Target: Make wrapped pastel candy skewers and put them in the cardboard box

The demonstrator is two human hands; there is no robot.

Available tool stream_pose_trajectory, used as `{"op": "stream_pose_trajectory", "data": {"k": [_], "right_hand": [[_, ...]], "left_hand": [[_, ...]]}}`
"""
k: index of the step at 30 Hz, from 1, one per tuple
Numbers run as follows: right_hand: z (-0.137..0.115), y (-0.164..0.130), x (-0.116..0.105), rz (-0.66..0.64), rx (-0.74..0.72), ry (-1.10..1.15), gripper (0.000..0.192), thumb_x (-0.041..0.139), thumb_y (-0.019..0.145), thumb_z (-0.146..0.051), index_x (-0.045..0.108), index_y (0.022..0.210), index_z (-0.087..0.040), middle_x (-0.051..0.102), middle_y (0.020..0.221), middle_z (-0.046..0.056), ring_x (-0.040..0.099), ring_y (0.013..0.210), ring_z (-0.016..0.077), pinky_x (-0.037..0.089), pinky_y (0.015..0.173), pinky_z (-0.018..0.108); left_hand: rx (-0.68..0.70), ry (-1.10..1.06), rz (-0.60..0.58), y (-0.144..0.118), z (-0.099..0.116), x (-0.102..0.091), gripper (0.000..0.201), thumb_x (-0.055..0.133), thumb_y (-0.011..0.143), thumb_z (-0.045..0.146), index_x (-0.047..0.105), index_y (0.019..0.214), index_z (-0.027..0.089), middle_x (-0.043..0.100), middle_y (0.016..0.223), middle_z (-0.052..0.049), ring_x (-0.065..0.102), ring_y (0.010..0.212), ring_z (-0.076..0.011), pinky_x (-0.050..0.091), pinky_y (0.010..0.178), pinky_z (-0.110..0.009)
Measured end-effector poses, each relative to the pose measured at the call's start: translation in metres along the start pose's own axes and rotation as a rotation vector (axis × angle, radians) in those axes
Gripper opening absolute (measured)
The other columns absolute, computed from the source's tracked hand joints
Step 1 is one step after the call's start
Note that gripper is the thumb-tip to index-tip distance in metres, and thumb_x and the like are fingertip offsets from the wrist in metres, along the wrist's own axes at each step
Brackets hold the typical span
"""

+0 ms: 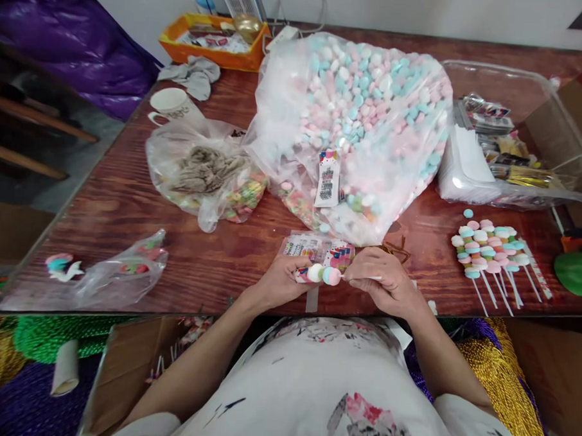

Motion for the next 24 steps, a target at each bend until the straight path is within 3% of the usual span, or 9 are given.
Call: {"op": "stream_pose_trajectory", "data": {"k": [5, 8, 11, 17, 24], "right_hand": [[-0.007, 0.002, -0.004, -0.176, -0.002, -0.144, 0.021, 0.055, 0.094, -0.018, 0.068, 0.108, -0.026, 0.074, 0.098, 0.004, 0.062, 0.108, 0.0195, 0.048, 0.093, 0.04], [-0.01, 0.007, 0.0, -0.209, -0.037, -0.157, 0.018, 0.054, 0.095, -0.02, 0.068, 0.106, -0.026, 0.075, 0.097, 0.003, 0.062, 0.11, 0.0193, 0.046, 0.096, 0.041], [-0.01, 0.011, 0.003, -0.156, -0.02, -0.152, 0.016, 0.056, 0.093, -0.019, 0.068, 0.102, -0.027, 0.075, 0.094, 0.003, 0.064, 0.105, 0.0196, 0.047, 0.093, 0.041], [0.0, 0.003, 0.011, 0.141, 0.116, -0.136, 0.009, 0.065, 0.087, -0.017, 0.068, 0.089, -0.026, 0.071, 0.078, 0.002, 0.064, 0.082, 0.0182, 0.05, 0.078, 0.037], [0.005, 0.002, 0.041, 0.266, 0.161, -0.024, 0.013, 0.063, 0.088, -0.018, 0.064, 0.077, -0.023, 0.064, 0.065, -0.001, 0.062, 0.071, 0.0151, 0.047, 0.071, 0.032]], "left_hand": [[0.008, -0.074, -0.251, 0.005, 0.015, -0.006, 0.018, 0.063, 0.078, 0.029, 0.066, 0.072, 0.012, 0.048, 0.061, 0.005, 0.043, 0.061, -0.0084, 0.031, 0.057, -0.019], [-0.003, -0.085, -0.304, 0.008, 0.025, -0.005, 0.022, 0.064, 0.076, 0.031, 0.061, 0.065, 0.013, 0.042, 0.058, 0.006, 0.038, 0.058, -0.0073, 0.027, 0.053, -0.018], [-0.009, -0.09, -0.27, 0.009, 0.03, -0.001, 0.02, 0.067, 0.074, 0.03, 0.059, 0.065, 0.013, 0.042, 0.058, 0.007, 0.038, 0.057, -0.0073, 0.028, 0.053, -0.019], [0.044, 0.079, -0.015, 0.004, 0.031, 0.002, 0.015, 0.066, 0.08, 0.03, 0.061, 0.086, 0.017, 0.058, 0.07, 0.003, 0.05, 0.064, -0.0115, 0.035, 0.06, -0.023], [0.052, 0.129, -0.066, 0.004, 0.035, 0.01, 0.02, 0.06, 0.08, 0.02, 0.056, 0.1, 0.02, 0.065, 0.079, 0.0, 0.057, 0.067, -0.0151, 0.039, 0.061, -0.026]]}}
Point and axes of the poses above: each hand's wrist, its own y-axis towards the middle knuckle, its own x-axis out of the palm, z = x × y, the point moved 1 cm from there along y, towards the middle knuckle
